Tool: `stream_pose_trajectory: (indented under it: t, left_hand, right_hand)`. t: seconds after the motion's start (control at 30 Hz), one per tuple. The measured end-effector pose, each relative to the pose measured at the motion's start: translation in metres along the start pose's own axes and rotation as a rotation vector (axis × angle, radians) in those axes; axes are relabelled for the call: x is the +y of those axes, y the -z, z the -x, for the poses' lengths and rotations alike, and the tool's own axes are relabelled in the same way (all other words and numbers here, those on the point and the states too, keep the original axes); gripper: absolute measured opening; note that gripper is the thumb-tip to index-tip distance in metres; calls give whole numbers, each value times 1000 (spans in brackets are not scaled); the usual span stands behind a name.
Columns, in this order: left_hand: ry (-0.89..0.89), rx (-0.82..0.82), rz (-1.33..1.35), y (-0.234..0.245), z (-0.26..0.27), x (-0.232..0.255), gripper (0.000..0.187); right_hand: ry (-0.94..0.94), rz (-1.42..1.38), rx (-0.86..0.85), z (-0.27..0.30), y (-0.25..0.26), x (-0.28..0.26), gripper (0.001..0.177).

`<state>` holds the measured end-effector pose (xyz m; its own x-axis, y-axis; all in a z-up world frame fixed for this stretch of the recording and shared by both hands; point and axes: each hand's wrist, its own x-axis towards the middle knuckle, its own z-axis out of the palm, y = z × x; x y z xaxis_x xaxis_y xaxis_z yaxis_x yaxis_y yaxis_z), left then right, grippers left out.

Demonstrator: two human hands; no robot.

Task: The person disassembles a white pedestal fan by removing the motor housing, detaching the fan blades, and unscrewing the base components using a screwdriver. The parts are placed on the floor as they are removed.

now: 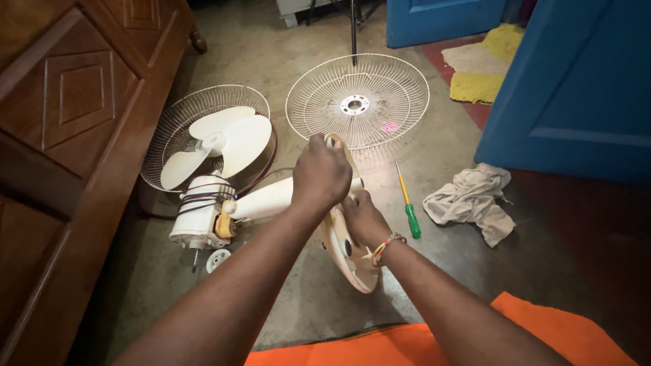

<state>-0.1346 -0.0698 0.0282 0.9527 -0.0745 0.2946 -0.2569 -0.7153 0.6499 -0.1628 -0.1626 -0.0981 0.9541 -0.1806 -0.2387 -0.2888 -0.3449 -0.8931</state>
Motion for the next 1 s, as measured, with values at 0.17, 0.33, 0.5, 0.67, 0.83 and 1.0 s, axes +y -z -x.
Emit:
stream_pose_trajectory:
  t: [0.17,0.33,0.5,0.67,0.83,1.0]
  left_hand:
    - [31,-29,-8,1,1,-2,41]
    - [28,-11,-3,3,2,-5,43]
    - [27,-30,-38,5,4,-7,47]
    - [26,-17,-55,5,-6,-7,51]
    - [69,-45,-46,7,-4,-9,53]
    - [21,-34,-34,10,-1,-14,51]
  right_hand:
    - [-22,-15,15,-2,-6,6,53]
    - [57,-26,42,-13,-13,22,52]
    - [-27,-231,-36,-8,-13,18,49]
    - [5,-192,27,-5,-16,16,42]
    - [77,-275,44,-8,-20,16,40]
    - [-76,-204,47,-5,-26,13,44]
